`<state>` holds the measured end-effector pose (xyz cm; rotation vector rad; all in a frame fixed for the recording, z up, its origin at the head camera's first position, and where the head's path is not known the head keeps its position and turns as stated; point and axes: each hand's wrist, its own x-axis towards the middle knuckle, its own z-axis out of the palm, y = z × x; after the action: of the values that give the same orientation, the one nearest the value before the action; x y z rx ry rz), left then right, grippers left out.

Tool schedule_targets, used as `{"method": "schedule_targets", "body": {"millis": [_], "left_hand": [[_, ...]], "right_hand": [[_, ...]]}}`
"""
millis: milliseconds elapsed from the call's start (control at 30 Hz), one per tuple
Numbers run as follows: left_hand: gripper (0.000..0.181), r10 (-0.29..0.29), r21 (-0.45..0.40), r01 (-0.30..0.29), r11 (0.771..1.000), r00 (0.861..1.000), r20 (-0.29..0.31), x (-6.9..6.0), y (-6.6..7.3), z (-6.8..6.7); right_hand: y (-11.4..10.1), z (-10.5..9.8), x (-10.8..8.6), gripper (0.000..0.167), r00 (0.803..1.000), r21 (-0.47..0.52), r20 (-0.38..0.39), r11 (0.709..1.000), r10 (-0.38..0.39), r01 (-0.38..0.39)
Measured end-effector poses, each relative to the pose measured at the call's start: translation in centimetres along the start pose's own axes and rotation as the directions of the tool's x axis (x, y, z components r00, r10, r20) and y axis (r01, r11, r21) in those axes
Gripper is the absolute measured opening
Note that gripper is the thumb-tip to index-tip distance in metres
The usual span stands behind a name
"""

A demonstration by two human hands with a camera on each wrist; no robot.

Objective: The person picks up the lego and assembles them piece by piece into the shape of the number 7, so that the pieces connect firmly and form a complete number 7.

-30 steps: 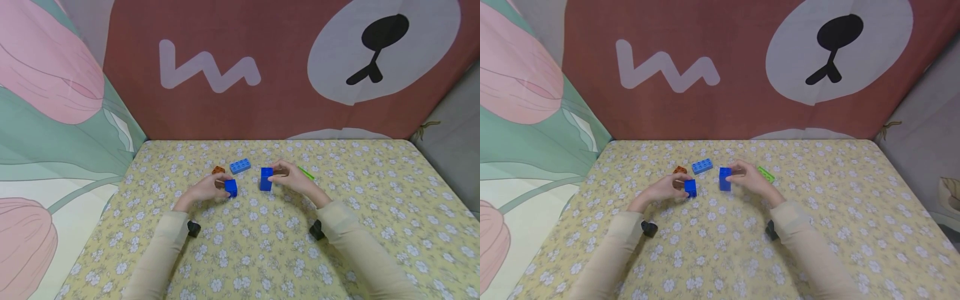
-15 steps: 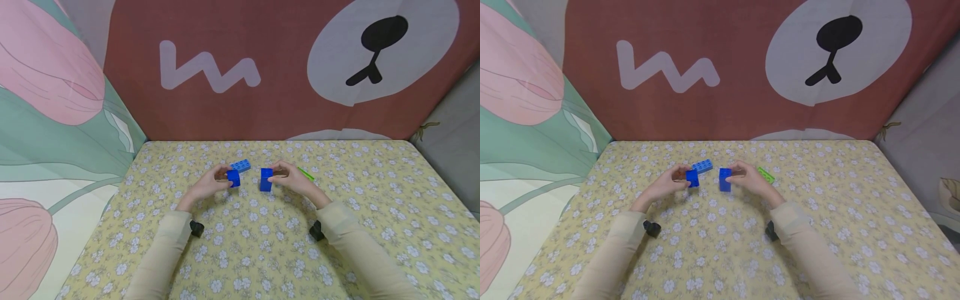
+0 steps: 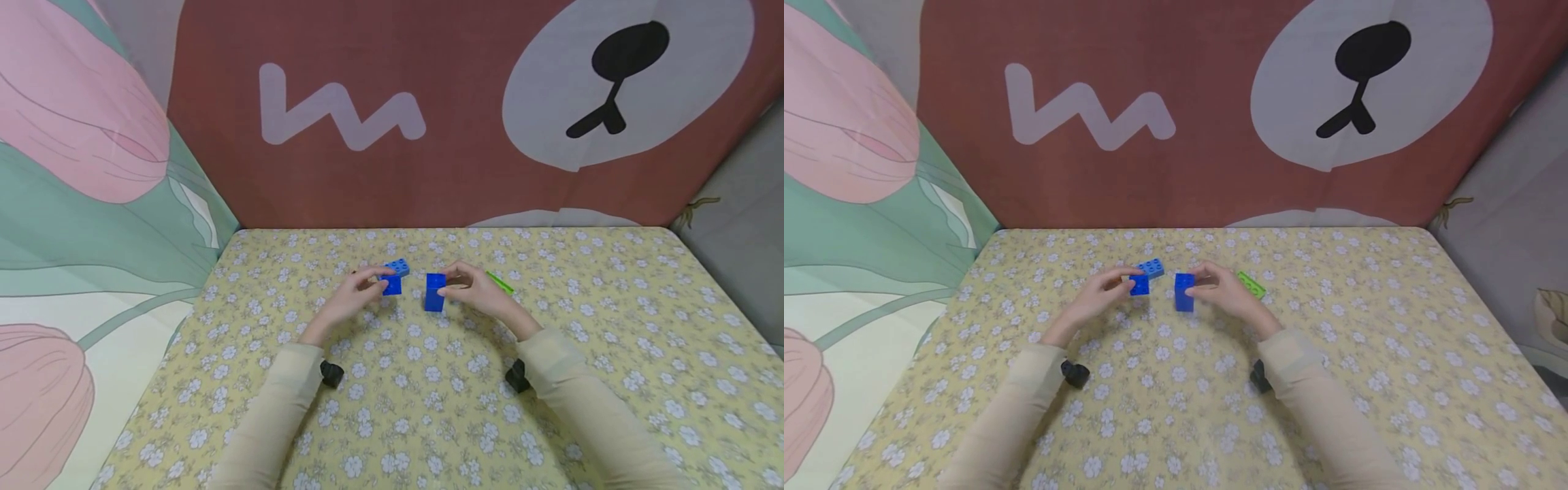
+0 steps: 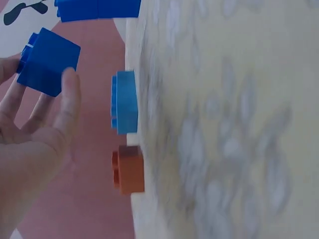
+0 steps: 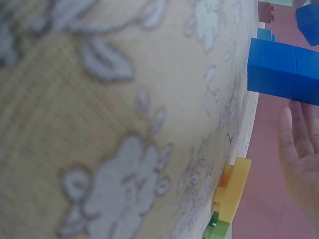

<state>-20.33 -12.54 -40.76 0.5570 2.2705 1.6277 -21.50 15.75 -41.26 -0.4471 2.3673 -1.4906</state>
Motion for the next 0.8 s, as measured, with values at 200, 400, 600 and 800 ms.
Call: {"method": "schedule_targets", "body": {"millis": [200,400,600,800], "left_hand": [[0.041,-0.053,-0.172,0.054,0.984,0.999,0.010,0.4,0.0,0.9],[0.047,-0.138,-0.170,0.130,0.977,0.990,-0.035,0.7,-0.1,1.3],[0.054,-0.176,-0.132,0.167,0.977,0.983,-0.059,0.8,-0.1,1.4],[0.057,-0.150,-0.158,0.136,0.978,0.985,-0.084,1.1,0.4,1.7]], "right_hand": [[0.0,0.0,0.0,0.041,1.000,0.001,0.000,1.000,-0.003,0.003],[-0.1,0.0,0.0,0.039,1.000,0.003,0.002,1.000,-0.007,0.007],[-0.2,0.0,-0.1,0.040,1.000,-0.003,0.004,1.000,-0.005,0.005],[0.2,0.1,0.1,0.040,1.000,-0.010,-0.010,1.000,0.004,-0.004]]}}
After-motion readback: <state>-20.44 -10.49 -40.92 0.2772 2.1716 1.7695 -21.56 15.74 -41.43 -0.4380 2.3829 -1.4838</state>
